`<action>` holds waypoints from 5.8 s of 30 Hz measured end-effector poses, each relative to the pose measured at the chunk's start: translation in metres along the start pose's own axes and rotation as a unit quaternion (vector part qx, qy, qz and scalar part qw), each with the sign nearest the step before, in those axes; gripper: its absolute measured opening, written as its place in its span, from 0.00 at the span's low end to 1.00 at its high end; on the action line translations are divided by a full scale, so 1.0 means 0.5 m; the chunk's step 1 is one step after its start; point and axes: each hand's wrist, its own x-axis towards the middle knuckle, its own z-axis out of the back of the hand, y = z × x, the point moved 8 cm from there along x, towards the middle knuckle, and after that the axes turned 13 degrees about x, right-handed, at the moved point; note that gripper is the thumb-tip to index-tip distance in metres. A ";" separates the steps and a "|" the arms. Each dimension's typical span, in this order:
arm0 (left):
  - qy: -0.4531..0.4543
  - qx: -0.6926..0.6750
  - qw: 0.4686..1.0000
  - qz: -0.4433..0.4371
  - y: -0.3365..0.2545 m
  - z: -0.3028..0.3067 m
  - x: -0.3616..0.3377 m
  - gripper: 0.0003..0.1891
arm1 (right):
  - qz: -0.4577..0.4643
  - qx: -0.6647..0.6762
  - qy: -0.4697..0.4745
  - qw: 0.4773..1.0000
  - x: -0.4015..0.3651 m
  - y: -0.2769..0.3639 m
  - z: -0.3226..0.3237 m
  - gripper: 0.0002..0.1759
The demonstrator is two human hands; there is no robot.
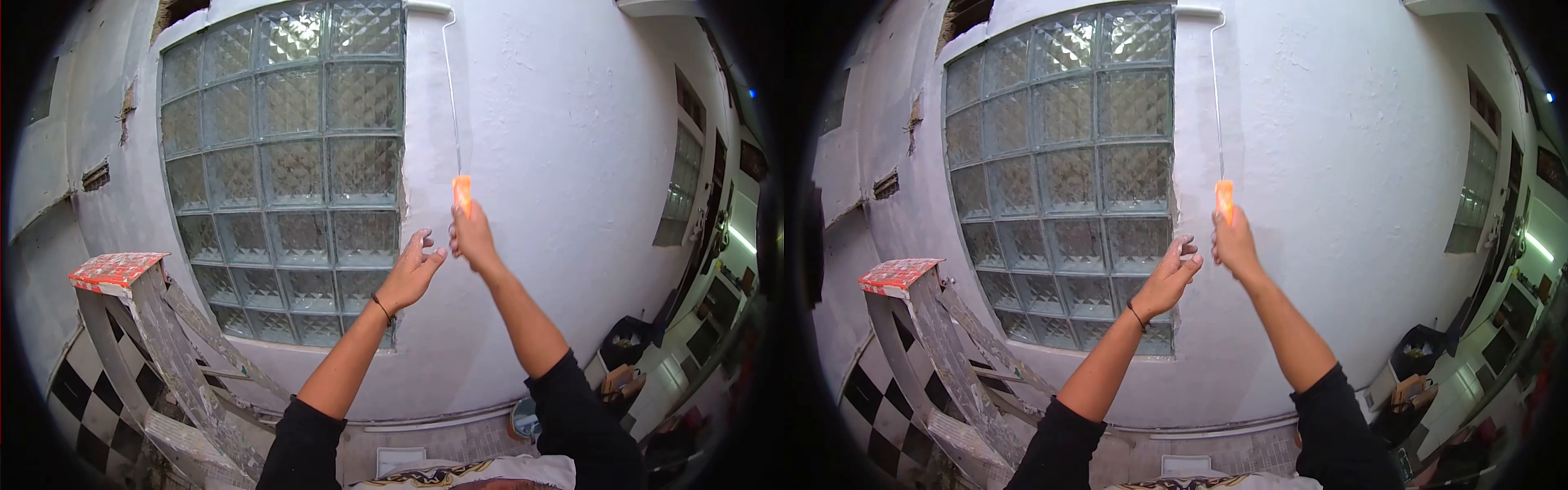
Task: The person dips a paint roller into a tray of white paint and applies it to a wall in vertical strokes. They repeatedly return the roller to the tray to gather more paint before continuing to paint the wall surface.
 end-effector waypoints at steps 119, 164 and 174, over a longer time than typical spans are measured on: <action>0.331 -0.263 0.895 0.141 0.276 -0.330 -0.291 0.27 | -0.078 -0.052 -0.082 0.992 -0.375 -0.358 0.138 0.13; 0.131 0.050 0.977 -0.161 -0.175 -0.007 0.168 0.35 | 0.057 -0.088 -0.048 0.993 0.296 0.328 0.114 0.22; 0.184 -0.021 0.981 -0.064 -0.025 -0.152 0.146 0.35 | 0.003 -0.106 -0.050 0.993 0.014 -0.013 0.224 0.17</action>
